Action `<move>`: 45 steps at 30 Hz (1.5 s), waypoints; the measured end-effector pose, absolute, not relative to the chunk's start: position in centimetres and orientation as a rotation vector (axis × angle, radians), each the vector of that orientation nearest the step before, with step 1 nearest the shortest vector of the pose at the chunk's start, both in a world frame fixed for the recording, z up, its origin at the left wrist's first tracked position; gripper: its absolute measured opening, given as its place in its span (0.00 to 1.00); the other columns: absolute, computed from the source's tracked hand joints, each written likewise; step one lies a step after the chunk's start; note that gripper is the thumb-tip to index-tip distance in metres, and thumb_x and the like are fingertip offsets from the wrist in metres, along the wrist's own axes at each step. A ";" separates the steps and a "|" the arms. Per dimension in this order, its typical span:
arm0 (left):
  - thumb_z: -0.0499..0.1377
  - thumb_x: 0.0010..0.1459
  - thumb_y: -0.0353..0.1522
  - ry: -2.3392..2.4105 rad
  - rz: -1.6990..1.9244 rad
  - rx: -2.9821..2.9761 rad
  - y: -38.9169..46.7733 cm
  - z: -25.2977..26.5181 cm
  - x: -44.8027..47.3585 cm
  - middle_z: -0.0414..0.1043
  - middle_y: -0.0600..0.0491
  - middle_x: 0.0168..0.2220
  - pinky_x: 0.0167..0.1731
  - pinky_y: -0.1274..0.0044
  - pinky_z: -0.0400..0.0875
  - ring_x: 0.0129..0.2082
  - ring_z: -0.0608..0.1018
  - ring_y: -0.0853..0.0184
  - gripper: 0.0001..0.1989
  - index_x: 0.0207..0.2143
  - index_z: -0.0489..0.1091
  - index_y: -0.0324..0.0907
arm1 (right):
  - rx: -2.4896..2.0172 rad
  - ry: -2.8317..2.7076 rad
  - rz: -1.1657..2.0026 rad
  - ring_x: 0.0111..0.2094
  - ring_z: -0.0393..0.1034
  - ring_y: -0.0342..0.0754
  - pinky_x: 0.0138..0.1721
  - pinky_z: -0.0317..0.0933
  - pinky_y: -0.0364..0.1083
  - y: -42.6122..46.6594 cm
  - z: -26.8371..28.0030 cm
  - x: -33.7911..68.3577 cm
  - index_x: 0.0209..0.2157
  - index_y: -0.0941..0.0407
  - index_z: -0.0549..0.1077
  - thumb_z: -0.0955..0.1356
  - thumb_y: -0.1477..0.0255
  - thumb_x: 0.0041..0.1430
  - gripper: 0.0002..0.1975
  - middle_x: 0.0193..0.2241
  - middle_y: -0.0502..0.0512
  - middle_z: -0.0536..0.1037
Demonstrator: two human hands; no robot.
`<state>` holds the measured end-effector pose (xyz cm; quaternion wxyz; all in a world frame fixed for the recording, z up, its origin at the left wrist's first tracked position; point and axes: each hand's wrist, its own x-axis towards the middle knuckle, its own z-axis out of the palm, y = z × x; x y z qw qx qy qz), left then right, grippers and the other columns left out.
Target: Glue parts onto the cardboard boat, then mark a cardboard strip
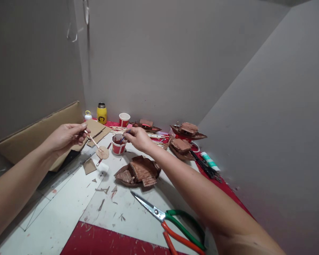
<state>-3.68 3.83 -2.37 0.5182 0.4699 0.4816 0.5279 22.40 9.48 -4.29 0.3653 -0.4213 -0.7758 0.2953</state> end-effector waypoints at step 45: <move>0.60 0.58 0.33 1.161 1.449 0.971 4.5 -6.0 -1.1 0.72 0.53 0.21 0.14 0.83 0.64 0.14 0.67 0.76 0.11 0.25 0.73 0.35 | -0.869 -1.148 1.195 0.19 0.69 0.39 0.18 0.64 0.37 5.3 -4.3 26.1 0.26 0.56 0.73 0.78 0.56 0.37 0.21 0.19 0.49 0.78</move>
